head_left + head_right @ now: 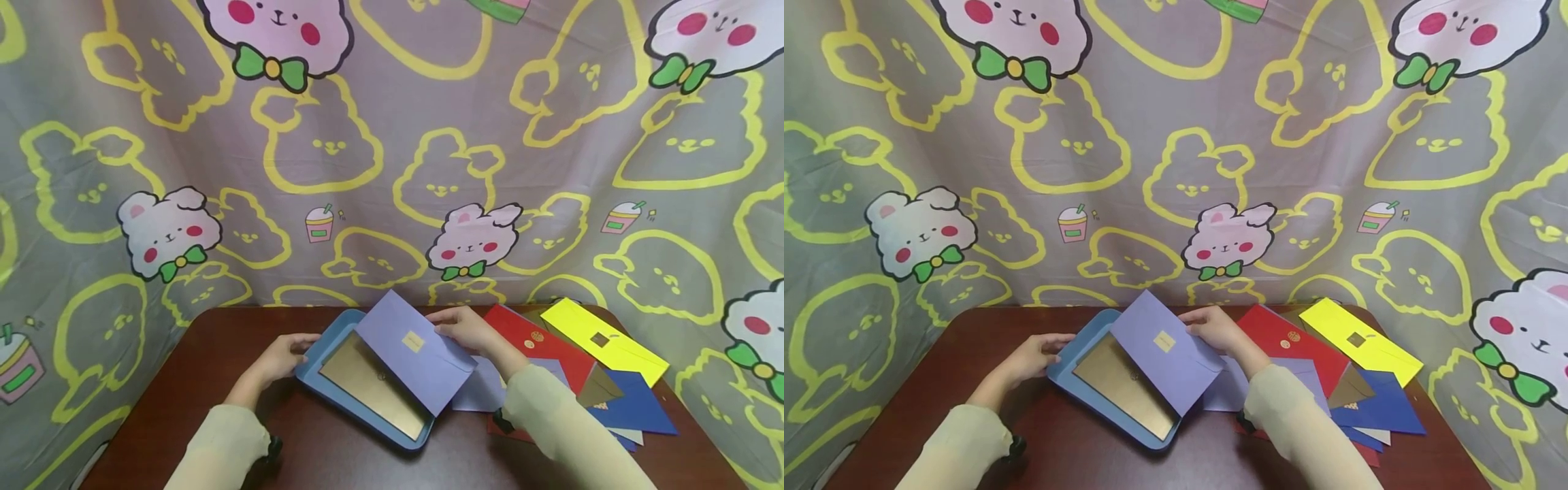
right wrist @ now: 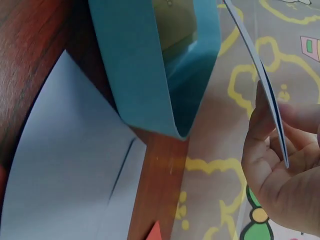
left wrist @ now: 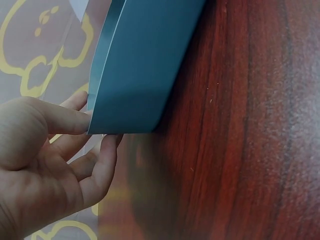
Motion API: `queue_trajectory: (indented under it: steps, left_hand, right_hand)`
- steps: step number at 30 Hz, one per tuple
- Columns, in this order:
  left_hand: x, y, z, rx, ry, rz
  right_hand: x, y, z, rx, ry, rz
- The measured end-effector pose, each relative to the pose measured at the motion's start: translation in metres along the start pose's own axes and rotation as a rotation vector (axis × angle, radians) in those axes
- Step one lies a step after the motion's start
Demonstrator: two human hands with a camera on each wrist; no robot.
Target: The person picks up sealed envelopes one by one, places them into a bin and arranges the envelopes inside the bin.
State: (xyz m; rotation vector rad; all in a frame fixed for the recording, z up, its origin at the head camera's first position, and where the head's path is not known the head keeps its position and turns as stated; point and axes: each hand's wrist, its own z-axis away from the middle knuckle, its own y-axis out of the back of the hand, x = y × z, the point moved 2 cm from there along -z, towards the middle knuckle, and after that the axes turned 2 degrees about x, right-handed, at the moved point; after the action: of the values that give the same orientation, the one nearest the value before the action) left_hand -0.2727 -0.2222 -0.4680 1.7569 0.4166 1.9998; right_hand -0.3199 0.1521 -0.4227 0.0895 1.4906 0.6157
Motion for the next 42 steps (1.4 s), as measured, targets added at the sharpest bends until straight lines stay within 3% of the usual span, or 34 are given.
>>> queue_trajectory:
  steps: [8,23,32,42]
  left_hand:
    - [0.002,-0.001,0.001,0.005,0.003,0.010]
    - [0.002,-0.002,0.002,0.022,0.021,0.012]
    - [0.004,-0.004,0.003,0.017,0.008,0.016]
    - [0.003,-0.004,0.003,0.022,0.009,0.017]
  right_hand:
    - [0.000,-0.016,-0.006,-0.015,-0.003,0.003]
    - [0.000,-0.045,-0.011,-0.089,0.056,0.143]
    - [-0.001,-0.053,-0.010,-0.090,0.108,0.240]
    - [-0.005,-0.050,-0.008,-0.131,0.029,0.263]
